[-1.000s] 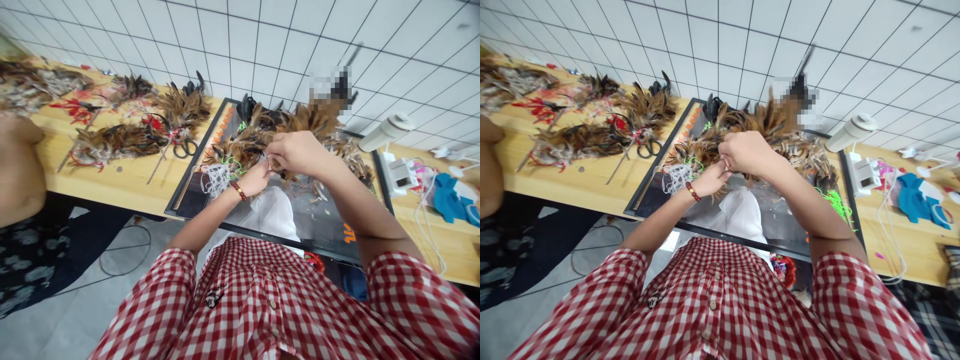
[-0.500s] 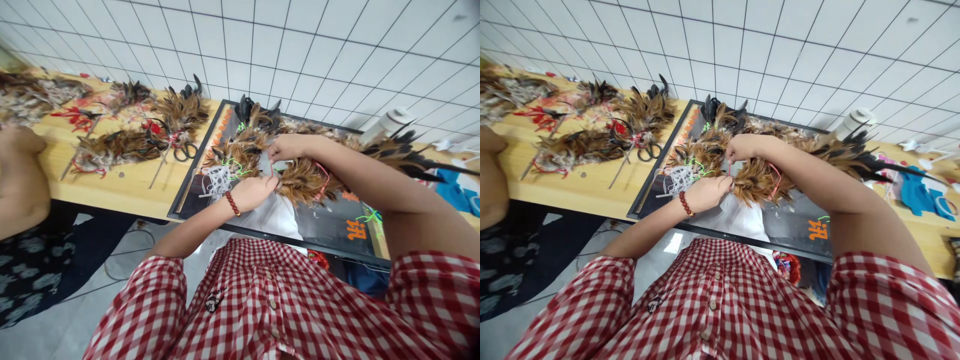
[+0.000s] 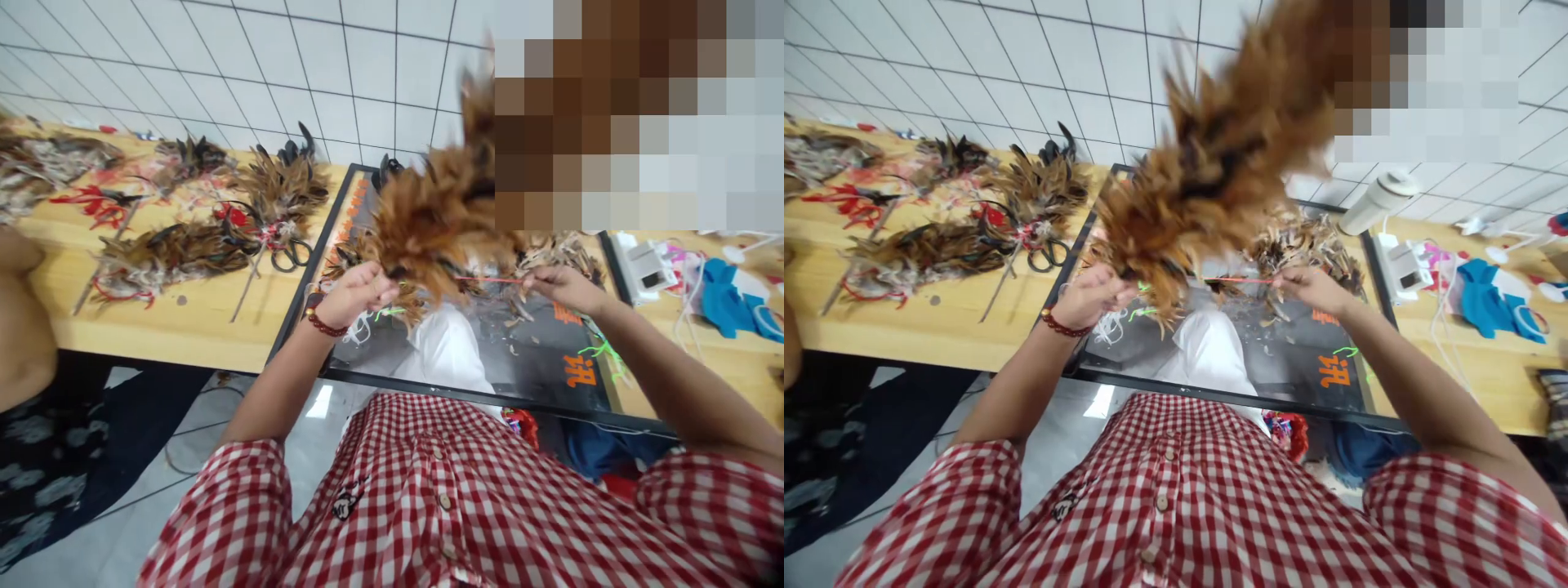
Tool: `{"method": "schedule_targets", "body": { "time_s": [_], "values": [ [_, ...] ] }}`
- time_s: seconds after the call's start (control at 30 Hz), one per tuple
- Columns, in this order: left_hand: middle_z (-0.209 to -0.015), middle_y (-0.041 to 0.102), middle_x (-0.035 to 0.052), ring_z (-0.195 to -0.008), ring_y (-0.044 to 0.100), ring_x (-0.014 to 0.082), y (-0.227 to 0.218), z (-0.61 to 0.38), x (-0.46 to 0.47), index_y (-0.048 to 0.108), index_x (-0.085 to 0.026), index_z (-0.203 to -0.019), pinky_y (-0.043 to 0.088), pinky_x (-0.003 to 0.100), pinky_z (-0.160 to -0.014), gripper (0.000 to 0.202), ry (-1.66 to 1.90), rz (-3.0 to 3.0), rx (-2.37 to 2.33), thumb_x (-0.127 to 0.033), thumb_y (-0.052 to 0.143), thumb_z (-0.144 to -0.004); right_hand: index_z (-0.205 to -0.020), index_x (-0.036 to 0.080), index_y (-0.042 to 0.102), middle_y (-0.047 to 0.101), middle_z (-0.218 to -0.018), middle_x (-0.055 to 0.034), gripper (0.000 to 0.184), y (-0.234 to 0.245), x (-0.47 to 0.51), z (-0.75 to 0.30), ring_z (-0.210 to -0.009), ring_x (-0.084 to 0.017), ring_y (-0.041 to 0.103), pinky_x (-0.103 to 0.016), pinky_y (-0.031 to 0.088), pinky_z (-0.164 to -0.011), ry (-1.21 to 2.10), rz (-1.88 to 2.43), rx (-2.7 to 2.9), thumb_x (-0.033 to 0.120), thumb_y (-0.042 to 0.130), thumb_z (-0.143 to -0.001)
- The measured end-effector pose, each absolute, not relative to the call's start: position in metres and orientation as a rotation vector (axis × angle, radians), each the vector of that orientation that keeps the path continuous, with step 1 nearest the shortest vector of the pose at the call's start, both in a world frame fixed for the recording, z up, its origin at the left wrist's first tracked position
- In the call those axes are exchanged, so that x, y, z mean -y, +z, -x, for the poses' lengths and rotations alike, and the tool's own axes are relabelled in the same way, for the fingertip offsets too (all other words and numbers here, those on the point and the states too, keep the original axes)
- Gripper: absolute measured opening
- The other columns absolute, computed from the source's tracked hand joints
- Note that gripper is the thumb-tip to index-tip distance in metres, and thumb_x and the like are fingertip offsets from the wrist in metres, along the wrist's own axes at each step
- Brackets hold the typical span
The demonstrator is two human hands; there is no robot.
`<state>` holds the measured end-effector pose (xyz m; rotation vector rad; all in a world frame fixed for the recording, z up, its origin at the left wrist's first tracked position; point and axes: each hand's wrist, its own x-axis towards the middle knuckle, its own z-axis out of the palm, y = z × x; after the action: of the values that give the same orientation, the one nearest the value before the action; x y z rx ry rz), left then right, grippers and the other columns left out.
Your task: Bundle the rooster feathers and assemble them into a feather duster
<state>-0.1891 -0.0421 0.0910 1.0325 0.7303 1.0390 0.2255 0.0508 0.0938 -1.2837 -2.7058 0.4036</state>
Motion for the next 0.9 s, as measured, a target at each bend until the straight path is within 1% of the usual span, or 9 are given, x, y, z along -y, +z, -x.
{"method": "schedule_targets", "body": {
  "time_s": [0.07, 0.17, 0.27, 0.37, 0.43, 0.53, 0.67, 0.77, 0.9],
  "values": [
    [-0.057, 0.046, -0.006, -0.043, 0.028, 0.0016, 0.099, 0.191, 0.036, 0.051, -0.018, -0.07, 0.016, 0.015, -0.041, 0.057, 1.172, -0.896, -0.711, -0.052, 0.095, -0.063, -0.105, 0.02, 0.082, 0.081, -0.084, -0.0095, 0.043, 0.082, -0.024, -0.227, -0.074, -0.025, 0.075, -0.034, 0.052, -0.067, 0.337, 1.377, 2.687, 0.045, 0.047, -0.1],
    [-0.057, 0.044, -0.0073, -0.04, 0.027, 0.0002, 0.111, 0.193, 0.025, 0.048, -0.017, -0.07, 0.017, 0.012, -0.038, 0.046, 1.29, -0.707, -0.786, -0.04, 0.086, -0.081, -0.105, 0.018, 0.082, 0.082, -0.091, -0.0117, 0.042, 0.073, 0.022, -0.223, -0.075, -0.024, 0.076, -0.032, 0.05, -0.065, 0.33, 1.327, 2.721, 0.034, 0.044, -0.099],
    [-0.058, 0.043, -0.0082, -0.039, 0.026, -0.0008, 0.113, 0.19, 0.018, 0.054, -0.016, -0.077, 0.018, 0.01, -0.037, 0.033, 1.337, -0.517, -0.891, -0.036, 0.073, -0.095, -0.109, 0.019, 0.081, 0.082, -0.097, -0.011, 0.041, 0.081, 0.055, -0.205, -0.081, -0.02, 0.075, -0.03, 0.051, -0.072, 0.599, 1.027, 2.859, 0.028, 0.042, -0.101],
    [-0.056, 0.042, -0.0084, -0.038, 0.027, -0.0006, 0.104, 0.183, 0.017, 0.058, -0.013, -0.08, 0.018, 0.01, -0.036, 0.03, 1.325, -0.422, -0.925, -0.034, 0.064, -0.101, -0.11, 0.021, 0.081, 0.08, -0.1, -0.0091, 0.04, 0.094, 0.05, -0.18, -0.089, -0.019, 0.074, -0.03, 0.053, -0.081, 1.107, 0.649, 3.002, 0.04, 0.046, -0.105],
    [-0.055, 0.041, -0.008, -0.038, 0.027, -0.0001, 0.098, 0.175, 0.019, 0.059, -0.012, -0.08, 0.019, 0.01, -0.036, 0.032, 1.276, -0.385, -0.92, -0.032, 0.056, -0.105, -0.117, 0.022, 0.079, 0.08, -0.109, -0.009, 0.043, 0.094, 0.024, -0.165, -0.099, -0.021, 0.073, -0.033, 0.055, -0.089, 1.301, 0.629, 2.879, 0.052, 0.052, -0.103],
    [-0.056, 0.041, -0.0073, -0.038, 0.027, 0.0001, 0.095, 0.162, 0.023, 0.06, -0.011, -0.08, 0.018, 0.01, -0.036, 0.037, 1.229, -0.332, -0.896, -0.028, 0.045, -0.109, -0.121, 0.018, 0.075, 0.076, -0.12, -0.0152, 0.046, 0.07, -0.026, -0.141, -0.111, -0.029, 0.068, -0.043, 0.053, -0.099, 0.817, 1.12, 2.519, 0.049, 0.045, -0.105],
    [-0.058, 0.041, -0.0068, -0.038, 0.029, 0.0, 0.095, 0.149, 0.027, 0.06, -0.011, -0.08, 0.018, 0.01, -0.036, 0.037, 1.238, -0.294, -0.815, -0.027, 0.044, -0.109, -0.124, 0.011, 0.072, 0.068, -0.133, -0.0238, 0.047, 0.022, -0.063, -0.119, -0.124, -0.039, 0.06, -0.053, 0.048, -0.106, 0.379, 1.386, 2.555, 0.04, 0.069, -0.088],
    [-0.06, 0.045, -0.0056, -0.04, 0.033, 0.0002, 0.092, 0.147, 0.027, 0.061, -0.011, -0.083, 0.021, 0.01, -0.037, 0.033, 1.247, -0.301, -0.761, -0.029, 0.048, -0.108, -0.109, 0.01, 0.075, 0.072, -0.124, -0.0222, 0.03, 0.018, -0.065, -0.123, -0.114, -0.034, 0.066, -0.047, 0.051, -0.099, 0.427, 1.333, 2.582, 0.028, 0.061, -0.089],
    [-0.064, 0.051, -0.0043, -0.043, 0.036, -0.0001, 0.086, 0.142, 0.024, 0.061, -0.012, -0.084, 0.022, 0.01, -0.038, 0.026, 1.22, -0.342, -0.776, -0.031, 0.063, -0.101, -0.112, 0.019, 0.075, 0.077, -0.099, -0.0087, 0.031, 0.072, -0.051, -0.13, -0.091, -0.021, 0.07, -0.034, 0.053, -0.086, 0.52, 0.871, 2.476, 0.02, 0.051, -0.093]
  ]
}}
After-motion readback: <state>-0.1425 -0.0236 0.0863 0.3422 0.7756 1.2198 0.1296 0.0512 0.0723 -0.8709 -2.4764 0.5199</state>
